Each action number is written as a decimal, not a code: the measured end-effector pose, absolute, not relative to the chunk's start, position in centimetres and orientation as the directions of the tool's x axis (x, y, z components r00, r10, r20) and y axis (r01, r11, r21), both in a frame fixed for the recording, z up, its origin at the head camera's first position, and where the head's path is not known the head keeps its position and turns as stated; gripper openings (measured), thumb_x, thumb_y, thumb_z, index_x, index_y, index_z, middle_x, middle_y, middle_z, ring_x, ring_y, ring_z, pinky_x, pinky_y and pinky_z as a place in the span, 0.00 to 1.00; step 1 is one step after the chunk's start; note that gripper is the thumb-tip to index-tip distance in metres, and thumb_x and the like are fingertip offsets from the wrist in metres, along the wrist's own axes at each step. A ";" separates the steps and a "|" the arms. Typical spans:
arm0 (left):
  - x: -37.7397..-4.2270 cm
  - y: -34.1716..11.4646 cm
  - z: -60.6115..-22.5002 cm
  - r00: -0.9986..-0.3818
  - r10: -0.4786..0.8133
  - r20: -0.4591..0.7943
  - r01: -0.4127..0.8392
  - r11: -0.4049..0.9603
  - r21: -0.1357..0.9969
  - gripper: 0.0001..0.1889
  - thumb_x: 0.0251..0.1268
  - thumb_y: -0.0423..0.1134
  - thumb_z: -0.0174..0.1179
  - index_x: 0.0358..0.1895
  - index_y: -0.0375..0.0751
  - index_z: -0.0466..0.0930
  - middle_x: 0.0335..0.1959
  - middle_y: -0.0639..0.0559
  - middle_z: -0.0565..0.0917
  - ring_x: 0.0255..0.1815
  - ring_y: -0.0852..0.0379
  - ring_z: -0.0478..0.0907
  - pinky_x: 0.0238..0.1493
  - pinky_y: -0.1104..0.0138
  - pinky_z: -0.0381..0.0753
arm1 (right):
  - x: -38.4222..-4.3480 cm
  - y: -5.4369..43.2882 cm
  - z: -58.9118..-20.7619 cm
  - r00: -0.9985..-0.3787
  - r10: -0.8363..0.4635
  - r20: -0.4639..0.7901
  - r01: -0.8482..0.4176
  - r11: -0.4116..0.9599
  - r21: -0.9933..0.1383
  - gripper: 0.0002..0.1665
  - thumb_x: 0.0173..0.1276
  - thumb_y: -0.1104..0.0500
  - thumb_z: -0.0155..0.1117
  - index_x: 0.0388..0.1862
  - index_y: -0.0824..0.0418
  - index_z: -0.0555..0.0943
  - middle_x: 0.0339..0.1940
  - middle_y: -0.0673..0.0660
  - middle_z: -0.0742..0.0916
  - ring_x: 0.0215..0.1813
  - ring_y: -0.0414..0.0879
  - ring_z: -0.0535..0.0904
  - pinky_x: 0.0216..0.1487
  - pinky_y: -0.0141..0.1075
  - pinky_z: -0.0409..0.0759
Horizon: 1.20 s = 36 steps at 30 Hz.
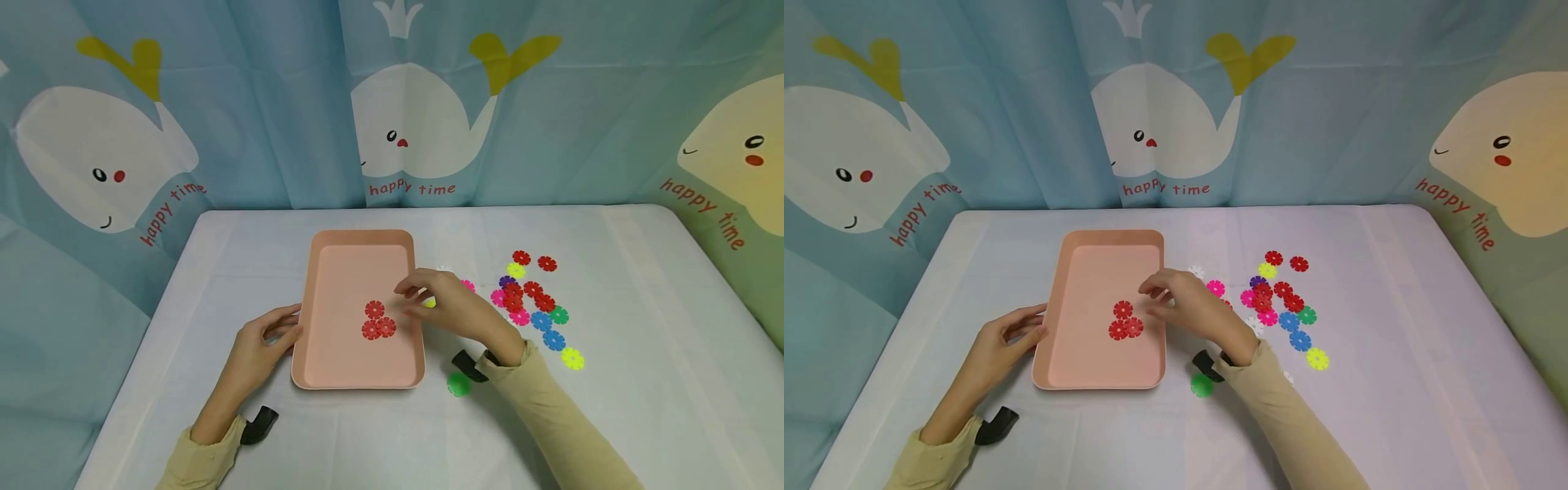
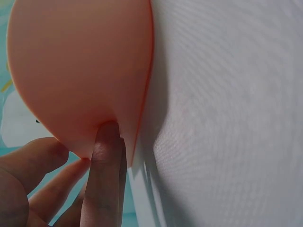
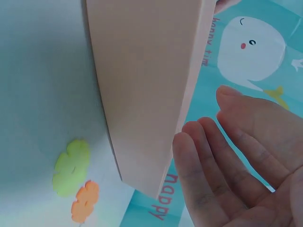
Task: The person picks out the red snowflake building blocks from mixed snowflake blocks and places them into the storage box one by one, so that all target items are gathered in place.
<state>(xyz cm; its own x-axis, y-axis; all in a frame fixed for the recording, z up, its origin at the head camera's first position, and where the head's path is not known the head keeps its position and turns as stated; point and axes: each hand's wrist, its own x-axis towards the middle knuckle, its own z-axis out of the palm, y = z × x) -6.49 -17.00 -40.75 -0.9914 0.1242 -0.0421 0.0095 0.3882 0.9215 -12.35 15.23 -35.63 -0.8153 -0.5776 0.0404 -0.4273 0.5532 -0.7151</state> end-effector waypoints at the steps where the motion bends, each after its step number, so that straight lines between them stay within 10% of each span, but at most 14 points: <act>1: -6.5 -17.0 -40.7 -0.991 0.124 -0.041 0.011 0.388 0.922 0.21 0.70 0.35 0.62 0.64 0.36 0.76 0.51 0.38 0.85 0.50 0.46 0.84 0.39 0.69 0.87 | -12.3 15.4 -35.6 -0.815 -0.578 0.045 -0.432 0.554 -0.712 0.16 0.64 0.66 0.71 0.50 0.67 0.82 0.47 0.61 0.86 0.48 0.53 0.84 0.52 0.45 0.86; 36: -6.5 -17.0 -40.8 -0.992 0.122 -0.033 0.020 0.410 0.912 0.21 0.70 0.37 0.62 0.65 0.37 0.76 0.51 0.39 0.86 0.50 0.47 0.84 0.39 0.69 0.87 | -12.1 20.9 -36.4 -0.863 -0.505 -0.015 -0.369 0.651 -0.663 0.18 0.62 0.68 0.71 0.52 0.67 0.82 0.49 0.61 0.86 0.49 0.56 0.84 0.51 0.48 0.86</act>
<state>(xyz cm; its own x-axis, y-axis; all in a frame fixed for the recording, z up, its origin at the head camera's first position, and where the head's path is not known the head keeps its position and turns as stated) -6.54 -17.01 -40.76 -0.9920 0.1219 -0.0330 0.0200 0.4098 0.9119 -12.11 20.87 -36.36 -0.8630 -0.5050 -0.0155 -0.3693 0.6514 -0.6627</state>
